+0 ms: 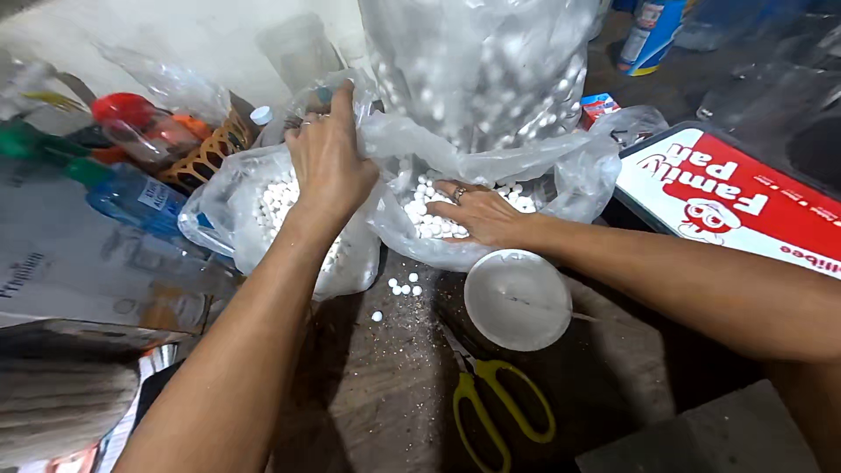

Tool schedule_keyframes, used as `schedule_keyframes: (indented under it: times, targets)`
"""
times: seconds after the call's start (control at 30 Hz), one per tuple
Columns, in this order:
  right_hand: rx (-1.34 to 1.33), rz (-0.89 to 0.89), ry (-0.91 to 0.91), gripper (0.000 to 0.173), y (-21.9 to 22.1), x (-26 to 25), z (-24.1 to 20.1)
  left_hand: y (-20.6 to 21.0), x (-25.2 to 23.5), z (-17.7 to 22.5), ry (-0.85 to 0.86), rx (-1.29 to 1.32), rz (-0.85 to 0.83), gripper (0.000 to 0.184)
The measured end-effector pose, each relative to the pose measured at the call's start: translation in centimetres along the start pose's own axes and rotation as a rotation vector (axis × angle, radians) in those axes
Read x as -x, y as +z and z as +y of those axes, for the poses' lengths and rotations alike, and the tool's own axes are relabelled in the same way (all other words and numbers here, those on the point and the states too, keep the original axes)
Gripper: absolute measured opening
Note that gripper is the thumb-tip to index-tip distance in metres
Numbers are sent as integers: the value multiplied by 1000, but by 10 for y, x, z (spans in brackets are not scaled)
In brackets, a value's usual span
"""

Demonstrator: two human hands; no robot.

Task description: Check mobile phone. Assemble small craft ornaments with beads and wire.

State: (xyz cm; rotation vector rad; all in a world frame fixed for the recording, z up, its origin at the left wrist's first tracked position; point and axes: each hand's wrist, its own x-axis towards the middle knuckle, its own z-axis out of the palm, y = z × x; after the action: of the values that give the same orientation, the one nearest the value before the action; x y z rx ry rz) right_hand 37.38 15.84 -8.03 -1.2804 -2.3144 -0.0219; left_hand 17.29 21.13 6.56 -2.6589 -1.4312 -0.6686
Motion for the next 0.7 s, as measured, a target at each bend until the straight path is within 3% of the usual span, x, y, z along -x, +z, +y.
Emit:
schedule_keyframes:
  times: [0.17,0.3,0.43,0.53,0.63,0.7]
  targets:
    - [-105,-28,44,65,-26,-7,-4,-6,4,12,-36,127,12,72]
    - [-187,176,-27,35,-45,-34,-20,-2,3,16,-62,164,0,67]
    - [-200,241,-51,27,-38,-57,-22,4,5,16,9,180,26,68]
    - [-232,113,197,27,-43,-63,-24,13,12,13,13,234,59,71]
    - [-242,46,317,33,-46,-70,-26,21,16,10,-154,372,-25,72]
    - [-226,-3,348,33,-44,-74,-27,29,11,3,-320,504,-148,53]
